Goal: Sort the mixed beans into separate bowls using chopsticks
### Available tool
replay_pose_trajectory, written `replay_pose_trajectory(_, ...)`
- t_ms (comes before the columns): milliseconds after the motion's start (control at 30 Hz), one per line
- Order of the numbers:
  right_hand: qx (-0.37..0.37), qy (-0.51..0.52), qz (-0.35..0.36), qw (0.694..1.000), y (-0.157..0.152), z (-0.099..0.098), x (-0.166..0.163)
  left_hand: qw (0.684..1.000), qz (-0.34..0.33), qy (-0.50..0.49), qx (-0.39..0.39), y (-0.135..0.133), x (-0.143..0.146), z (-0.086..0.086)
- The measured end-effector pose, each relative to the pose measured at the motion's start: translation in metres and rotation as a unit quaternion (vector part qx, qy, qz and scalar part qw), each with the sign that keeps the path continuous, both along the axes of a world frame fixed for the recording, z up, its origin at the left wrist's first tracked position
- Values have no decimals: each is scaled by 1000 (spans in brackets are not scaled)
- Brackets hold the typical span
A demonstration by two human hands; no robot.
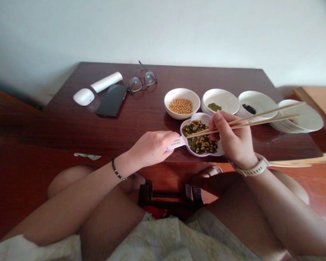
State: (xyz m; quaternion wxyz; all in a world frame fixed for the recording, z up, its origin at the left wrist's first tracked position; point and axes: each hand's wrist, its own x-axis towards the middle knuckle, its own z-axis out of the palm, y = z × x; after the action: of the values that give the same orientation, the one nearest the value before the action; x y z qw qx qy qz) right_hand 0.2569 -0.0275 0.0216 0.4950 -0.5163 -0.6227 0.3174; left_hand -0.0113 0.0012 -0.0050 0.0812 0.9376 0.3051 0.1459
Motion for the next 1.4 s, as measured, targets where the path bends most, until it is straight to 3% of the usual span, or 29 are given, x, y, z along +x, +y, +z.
replay_pose_trajectory(1400, 7, -6, 5, 1000, 1, -2, 2, 1000, 5, -1, -8, 0, 0, 0)
